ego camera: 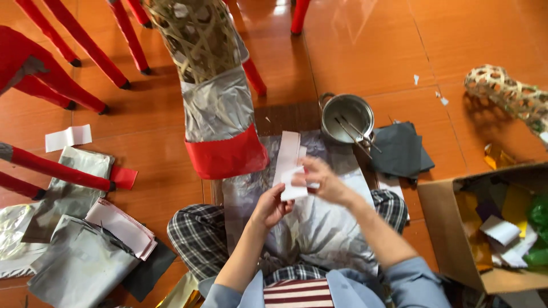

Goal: Applying red decorative paper to a woven animal frame using glue and scissors

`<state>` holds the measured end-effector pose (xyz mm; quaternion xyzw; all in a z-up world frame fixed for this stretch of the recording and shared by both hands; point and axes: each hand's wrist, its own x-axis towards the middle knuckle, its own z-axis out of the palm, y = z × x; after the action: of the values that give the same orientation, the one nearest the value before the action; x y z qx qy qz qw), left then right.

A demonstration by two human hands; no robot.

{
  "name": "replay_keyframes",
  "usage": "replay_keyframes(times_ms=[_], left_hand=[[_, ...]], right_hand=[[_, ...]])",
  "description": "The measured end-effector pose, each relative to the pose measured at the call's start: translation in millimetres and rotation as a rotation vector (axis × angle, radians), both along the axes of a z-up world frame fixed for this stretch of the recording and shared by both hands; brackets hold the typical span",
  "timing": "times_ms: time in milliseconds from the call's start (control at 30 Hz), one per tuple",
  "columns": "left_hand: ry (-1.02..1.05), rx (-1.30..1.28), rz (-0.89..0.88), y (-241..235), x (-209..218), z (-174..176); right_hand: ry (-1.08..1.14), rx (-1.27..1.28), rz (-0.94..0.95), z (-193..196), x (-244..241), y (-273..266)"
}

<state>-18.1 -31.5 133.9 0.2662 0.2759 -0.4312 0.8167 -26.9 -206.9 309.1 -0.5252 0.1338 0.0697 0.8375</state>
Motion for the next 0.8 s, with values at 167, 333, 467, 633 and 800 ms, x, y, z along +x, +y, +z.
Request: replay_keyframes(times_ms=[167, 333, 467, 633, 800], left_hand=[[-0.843, 0.702, -0.234, 22, 4, 79], [-1.564, 1.125, 0.010, 38, -4, 165], [-1.403, 1.104, 0.188, 71, 6, 192], [-1.201, 1.034, 0.530, 153, 27, 231], [-1.055, 0.992, 0.625, 168, 48, 272]], right_hand=[[-0.617, -0.708, 0.301, -56, 23, -23], [-0.713, -0.783, 0.530, -19, 29, 14], [-0.719, -0.760, 0.595, -7, 41, 19], [-0.693, -0.803, 0.461, 20, 66, -3], [-0.527, -0.652, 0.089, 108, 68, 59]])
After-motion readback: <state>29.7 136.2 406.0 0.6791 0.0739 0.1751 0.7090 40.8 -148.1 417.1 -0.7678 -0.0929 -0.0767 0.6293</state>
